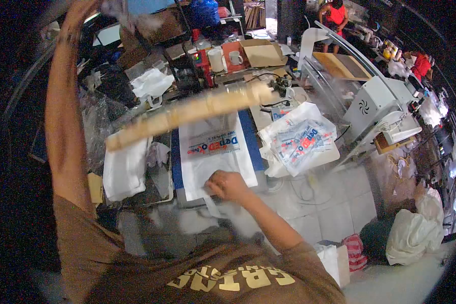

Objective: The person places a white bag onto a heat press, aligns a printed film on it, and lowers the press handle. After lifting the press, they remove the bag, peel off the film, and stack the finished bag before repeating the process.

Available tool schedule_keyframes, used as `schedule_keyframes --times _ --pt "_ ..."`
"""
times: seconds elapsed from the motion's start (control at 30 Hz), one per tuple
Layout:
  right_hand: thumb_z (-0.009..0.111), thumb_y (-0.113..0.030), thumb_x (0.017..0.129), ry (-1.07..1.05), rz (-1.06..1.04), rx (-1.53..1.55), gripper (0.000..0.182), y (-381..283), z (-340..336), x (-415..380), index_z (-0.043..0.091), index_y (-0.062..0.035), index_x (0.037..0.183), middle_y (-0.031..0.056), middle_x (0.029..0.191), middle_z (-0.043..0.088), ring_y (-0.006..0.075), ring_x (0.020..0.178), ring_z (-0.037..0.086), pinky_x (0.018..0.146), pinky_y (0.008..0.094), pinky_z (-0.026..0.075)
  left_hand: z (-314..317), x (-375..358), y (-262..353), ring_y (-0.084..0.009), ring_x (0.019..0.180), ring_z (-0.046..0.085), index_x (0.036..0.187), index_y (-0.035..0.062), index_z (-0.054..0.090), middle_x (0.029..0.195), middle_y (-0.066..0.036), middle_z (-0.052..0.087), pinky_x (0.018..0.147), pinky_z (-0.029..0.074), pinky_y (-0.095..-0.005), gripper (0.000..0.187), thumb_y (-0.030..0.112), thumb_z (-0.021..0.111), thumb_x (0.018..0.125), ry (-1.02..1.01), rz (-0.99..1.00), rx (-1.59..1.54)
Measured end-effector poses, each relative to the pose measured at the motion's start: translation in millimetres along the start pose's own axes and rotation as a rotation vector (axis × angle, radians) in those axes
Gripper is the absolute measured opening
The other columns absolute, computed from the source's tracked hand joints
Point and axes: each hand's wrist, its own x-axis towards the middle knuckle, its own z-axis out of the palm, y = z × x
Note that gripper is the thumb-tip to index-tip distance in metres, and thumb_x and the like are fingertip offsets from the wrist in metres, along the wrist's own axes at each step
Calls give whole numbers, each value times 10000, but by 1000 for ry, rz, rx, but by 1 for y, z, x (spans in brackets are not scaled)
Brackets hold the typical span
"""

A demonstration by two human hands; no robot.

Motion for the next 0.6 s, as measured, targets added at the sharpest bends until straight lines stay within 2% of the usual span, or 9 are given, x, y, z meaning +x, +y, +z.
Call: schedule_keyframes --times 0.07,0.1,0.13,0.17,0.2,0.27,0.33,0.43,0.6 --pt "715 -220 853 -28 -68 62 185 -51 -44 -6 691 -39 882 91 802 694 328 676 652 587 386 521 -59 -68 56 -332 1091 638 1241 -20 588 1176 -254 643 945 516 -425 609 348 763 790 -425 96 -368" --pt "713 -194 847 134 -263 34 171 -68 -65 -11 665 -30 855 76 749 662 305 598 609 528 355 474 -12 -108 56 -167 825 645 982 -1 715 910 -103 704 749 507 -327 305 260 753 828 176 275 -3" --pt "711 -168 840 297 -454 7 164 -85 -84 -14 639 -21 828 60 696 630 283 519 566 468 324 427 -24 -150 68 -176 655 603 820 42 703 785 -74 674 590 460 -332 258 250 831 737 -71 354 -109" --pt "711 -168 840 298 -458 8 164 -100 -101 -11 639 -21 828 60 696 630 283 519 566 468 324 427 -20 -186 101 -227 547 545 702 91 656 620 -65 522 514 452 -359 300 312 859 685 -65 486 -179" --pt "701 -158 842 463 -497 57 166 -112 -119 -5 625 -14 812 71 704 619 276 545 567 485 320 424 -4 -226 141 -218 513 512 639 95 605 589 -56 466 492 439 -377 336 311 858 682 -30 305 -343" --pt "691 -149 844 611 -534 103 171 -126 -136 3 610 -7 796 81 713 608 269 571 567 502 315 421 23 -302 163 -240 548 574 667 95 664 631 -55 510 528 469 -395 320 350 858 683 -489 132 -570" --pt "668 -192 875 411 -252 218 189 -135 -131 19 638 -6 886 125 850 644 321 753 613 668 381 470 78 -378 188 -275 604 606 657 95 658 674 -59 549 584 493 -406 304 337 841 678 -534 -135 -708" --pt "660 -259 889 69 -208 161 279 -130 -89 35 649 -11 1017 166 1040 648 345 961 598 870 435 430 98 -421 192 -299 702 635 722 90 685 765 -72 607 648 508 -417 264 312 812 658 -688 -326 -778" --pt "647 -325 901 -77 -84 292 379 -102 -68 19 638 -20 1126 166 1161 634 344 1055 577 953 444 382 98 -415 200 -295 850 650 871 107 721 856 -80 648 761 498 -438 311 284 786 623 -407 -340 -622"
